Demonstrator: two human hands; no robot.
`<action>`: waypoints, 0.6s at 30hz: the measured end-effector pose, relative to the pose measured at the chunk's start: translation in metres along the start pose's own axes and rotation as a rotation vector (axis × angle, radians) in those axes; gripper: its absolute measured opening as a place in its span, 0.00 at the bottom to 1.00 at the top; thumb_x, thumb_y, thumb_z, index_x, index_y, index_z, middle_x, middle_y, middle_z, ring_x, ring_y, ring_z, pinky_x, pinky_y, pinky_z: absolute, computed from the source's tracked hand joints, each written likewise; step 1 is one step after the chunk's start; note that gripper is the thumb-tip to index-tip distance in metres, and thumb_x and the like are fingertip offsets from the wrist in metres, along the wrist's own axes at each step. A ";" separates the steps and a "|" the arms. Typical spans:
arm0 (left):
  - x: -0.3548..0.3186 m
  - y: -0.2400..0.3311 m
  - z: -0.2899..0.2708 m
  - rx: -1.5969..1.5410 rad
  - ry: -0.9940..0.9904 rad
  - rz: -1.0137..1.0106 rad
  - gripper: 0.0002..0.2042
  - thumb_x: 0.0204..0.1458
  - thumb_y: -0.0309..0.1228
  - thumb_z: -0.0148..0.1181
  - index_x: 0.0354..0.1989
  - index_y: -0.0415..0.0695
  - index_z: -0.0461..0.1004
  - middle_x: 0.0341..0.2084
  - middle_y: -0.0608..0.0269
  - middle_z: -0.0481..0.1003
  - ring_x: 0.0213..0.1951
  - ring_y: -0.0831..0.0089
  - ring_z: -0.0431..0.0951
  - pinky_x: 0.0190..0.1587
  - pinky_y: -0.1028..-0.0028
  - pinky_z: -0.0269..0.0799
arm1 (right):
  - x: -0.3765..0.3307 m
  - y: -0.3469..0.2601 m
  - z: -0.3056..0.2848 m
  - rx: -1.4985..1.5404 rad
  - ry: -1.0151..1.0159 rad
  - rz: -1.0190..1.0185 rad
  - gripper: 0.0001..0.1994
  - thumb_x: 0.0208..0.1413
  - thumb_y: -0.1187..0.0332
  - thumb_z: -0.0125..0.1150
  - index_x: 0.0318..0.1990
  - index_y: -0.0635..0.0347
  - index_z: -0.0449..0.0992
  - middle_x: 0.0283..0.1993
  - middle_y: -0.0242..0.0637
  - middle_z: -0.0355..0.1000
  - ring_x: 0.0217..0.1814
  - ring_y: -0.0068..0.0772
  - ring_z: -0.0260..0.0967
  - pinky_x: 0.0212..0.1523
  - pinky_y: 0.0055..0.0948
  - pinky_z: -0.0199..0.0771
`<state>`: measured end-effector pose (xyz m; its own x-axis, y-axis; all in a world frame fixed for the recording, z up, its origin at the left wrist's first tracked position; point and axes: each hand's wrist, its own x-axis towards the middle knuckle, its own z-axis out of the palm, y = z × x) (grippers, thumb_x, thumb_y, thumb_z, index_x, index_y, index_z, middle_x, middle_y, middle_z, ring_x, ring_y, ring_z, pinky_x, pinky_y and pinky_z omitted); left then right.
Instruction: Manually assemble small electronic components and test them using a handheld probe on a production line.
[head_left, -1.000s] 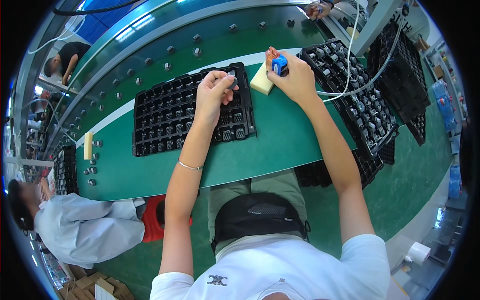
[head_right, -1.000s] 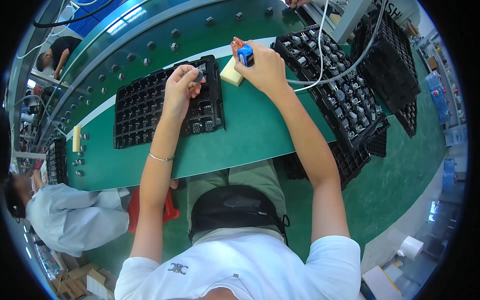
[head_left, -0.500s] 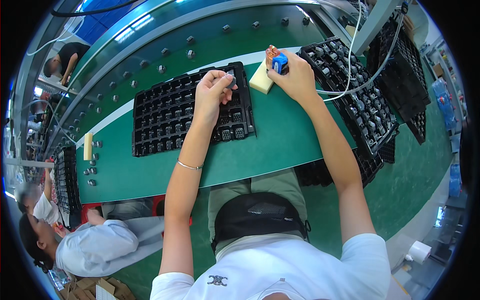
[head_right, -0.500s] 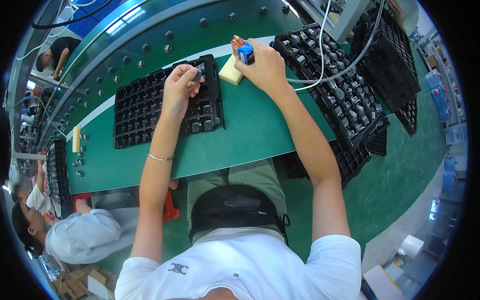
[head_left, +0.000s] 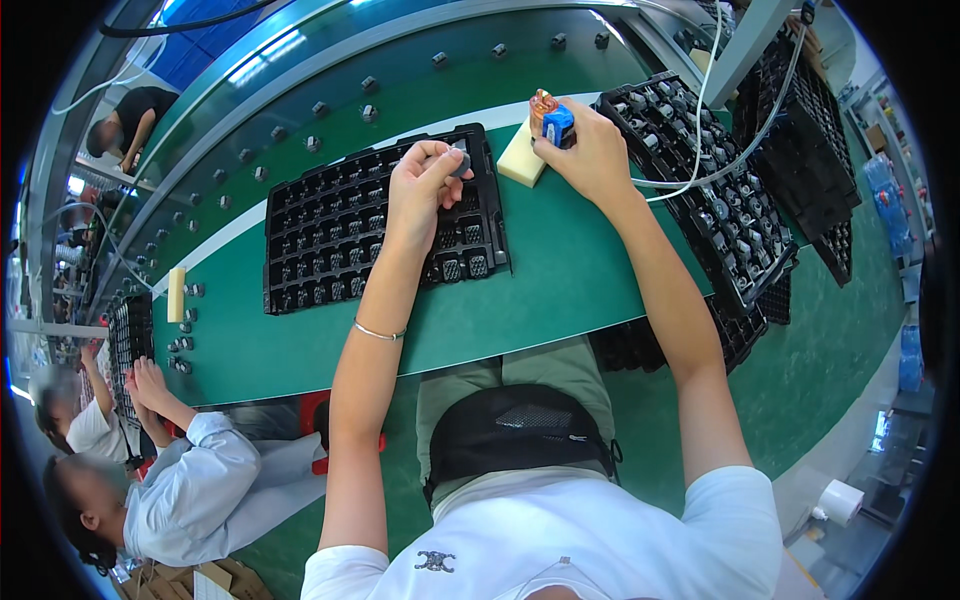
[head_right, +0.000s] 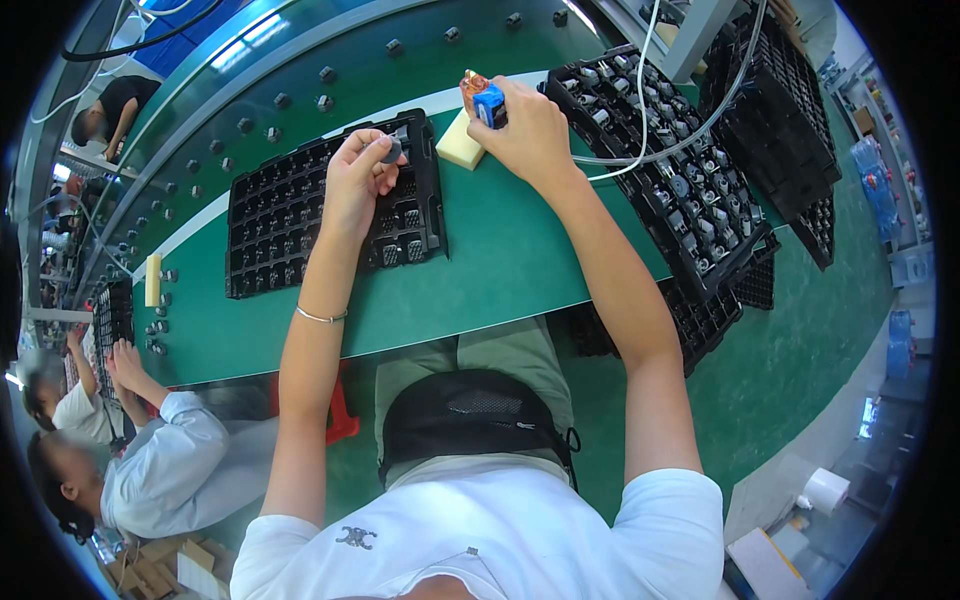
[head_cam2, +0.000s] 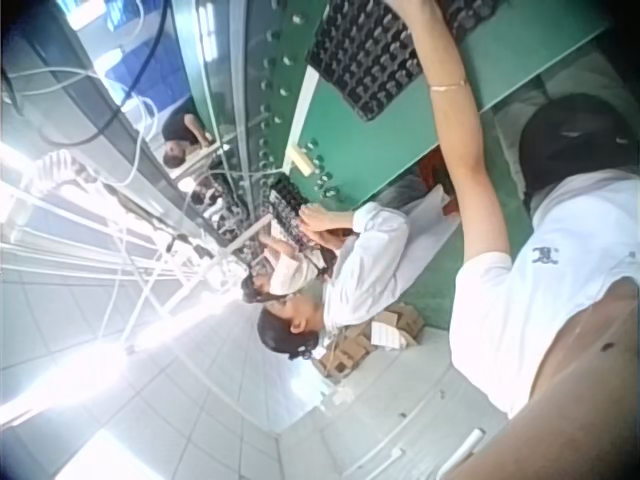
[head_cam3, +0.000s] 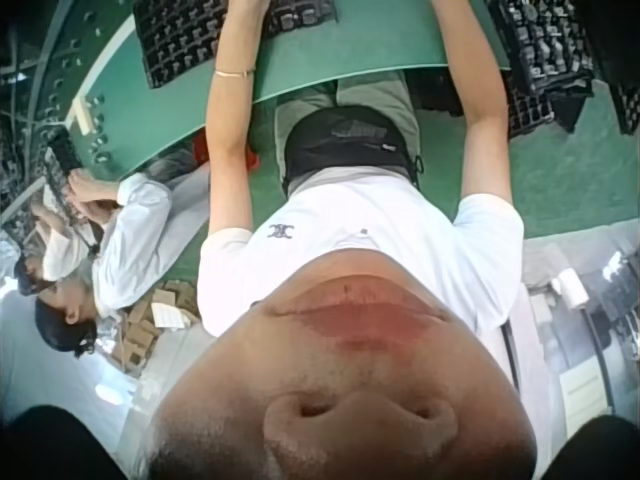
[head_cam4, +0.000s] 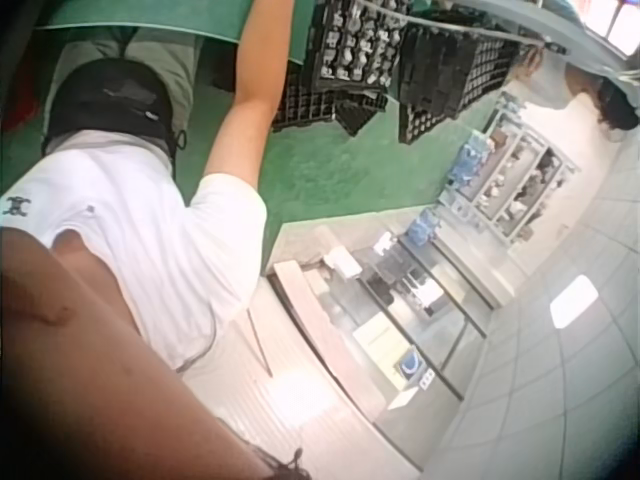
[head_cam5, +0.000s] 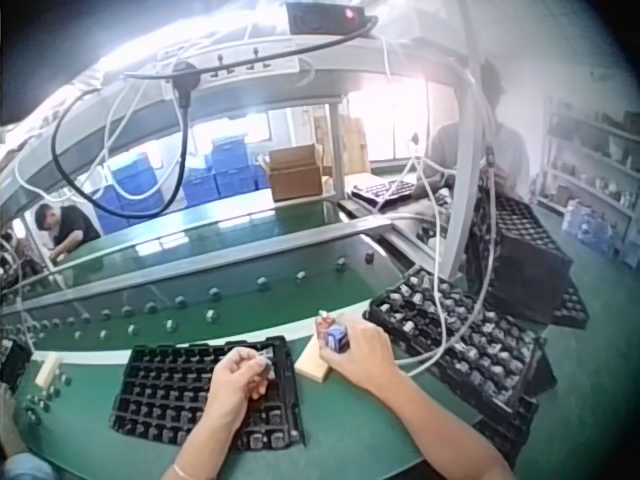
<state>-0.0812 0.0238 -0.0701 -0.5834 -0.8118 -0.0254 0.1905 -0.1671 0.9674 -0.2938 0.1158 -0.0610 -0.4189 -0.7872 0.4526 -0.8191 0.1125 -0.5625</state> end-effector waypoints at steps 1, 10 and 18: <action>0.000 0.000 0.000 0.000 0.002 0.002 0.07 0.57 0.33 0.60 0.36 0.45 0.70 0.26 0.63 0.77 0.21 0.83 0.70 0.22 0.85 0.61 | 0.000 0.000 0.000 0.001 0.000 0.000 0.24 0.41 0.58 0.66 0.47 0.57 0.77 0.31 0.42 0.76 0.30 0.41 0.75 0.36 0.35 0.75; 0.002 -0.001 0.000 -0.006 -0.005 0.005 0.06 0.57 0.33 0.60 0.36 0.45 0.71 0.25 0.63 0.77 0.20 0.83 0.70 0.22 0.85 0.61 | 0.002 0.004 0.001 -0.005 0.008 -0.012 0.23 0.41 0.58 0.66 0.47 0.57 0.77 0.30 0.41 0.76 0.29 0.39 0.75 0.34 0.33 0.75; 0.001 0.001 -0.003 -0.017 0.070 -0.006 0.09 0.57 0.35 0.61 0.35 0.43 0.72 0.21 0.68 0.73 0.18 0.84 0.69 0.20 0.84 0.60 | 0.039 0.006 0.020 0.108 -0.035 0.033 0.20 0.40 0.60 0.66 0.42 0.61 0.75 0.26 0.42 0.74 0.25 0.36 0.73 0.32 0.30 0.72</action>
<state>-0.0789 0.0208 -0.0701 -0.5280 -0.8478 -0.0491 0.2012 -0.1811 0.9627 -0.3073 0.0732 -0.0605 -0.4297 -0.8050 0.4090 -0.7573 0.0746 -0.6488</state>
